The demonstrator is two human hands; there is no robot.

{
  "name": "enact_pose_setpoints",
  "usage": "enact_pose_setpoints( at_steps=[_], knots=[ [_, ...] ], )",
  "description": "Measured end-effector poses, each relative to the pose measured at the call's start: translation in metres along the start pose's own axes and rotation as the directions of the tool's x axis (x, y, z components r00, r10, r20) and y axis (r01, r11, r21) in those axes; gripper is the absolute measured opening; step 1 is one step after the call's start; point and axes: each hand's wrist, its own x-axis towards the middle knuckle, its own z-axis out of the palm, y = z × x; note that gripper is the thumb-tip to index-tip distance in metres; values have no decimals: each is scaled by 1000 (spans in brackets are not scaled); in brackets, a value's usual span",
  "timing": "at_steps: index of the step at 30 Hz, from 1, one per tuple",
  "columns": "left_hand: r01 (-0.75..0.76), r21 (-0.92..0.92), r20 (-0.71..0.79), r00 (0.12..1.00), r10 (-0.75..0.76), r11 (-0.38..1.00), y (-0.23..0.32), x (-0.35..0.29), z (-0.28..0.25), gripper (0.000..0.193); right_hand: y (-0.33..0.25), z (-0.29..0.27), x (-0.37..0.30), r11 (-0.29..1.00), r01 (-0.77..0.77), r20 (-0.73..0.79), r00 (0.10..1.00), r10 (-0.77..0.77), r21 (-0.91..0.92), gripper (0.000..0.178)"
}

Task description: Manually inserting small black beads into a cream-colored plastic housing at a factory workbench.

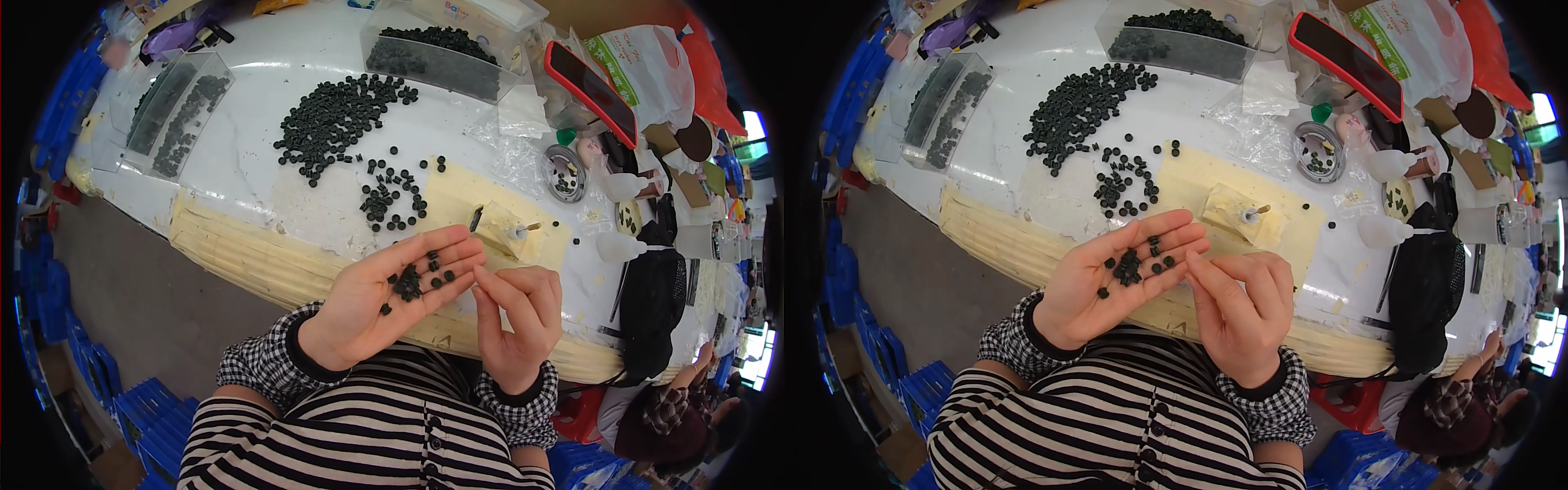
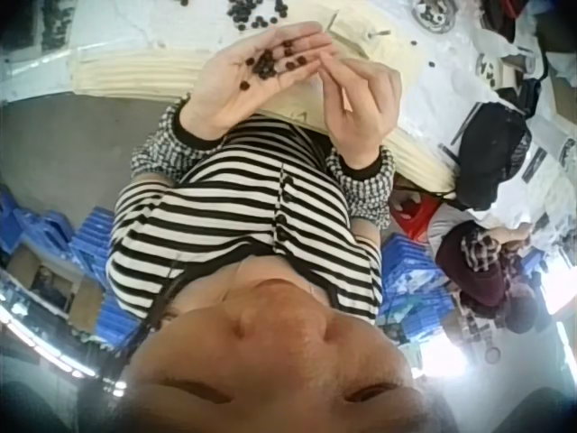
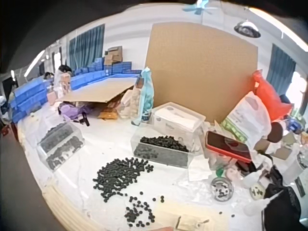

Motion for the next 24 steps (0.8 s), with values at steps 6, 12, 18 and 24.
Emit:
enact_pose_setpoints(
  at_steps=[6, 12, 18, 24],
  knots=[
    [18, 85, 6, 1000, -19, 996, 0, -2, 0, 49, -3, 3, 3, 996, 40, 106, 994, -32, -74, 35],
    [47, 166, -15, 999, -46, 985, 1, -2, 3, 45, -2, 2, 2, 1000, 5, 76, 997, -6, 17, 32],
    [120, 178, 71, 988, -135, 977, -10, 2, -15, 30, -5, -2, -4, 972, -187, -19, 981, 192, 139, 34],
    [97, 174, 40, 994, -105, 980, -10, 5, -16, 26, -3, -3, 1, 997, -7, -45, 999, 3, -80, 38]
  ],
)
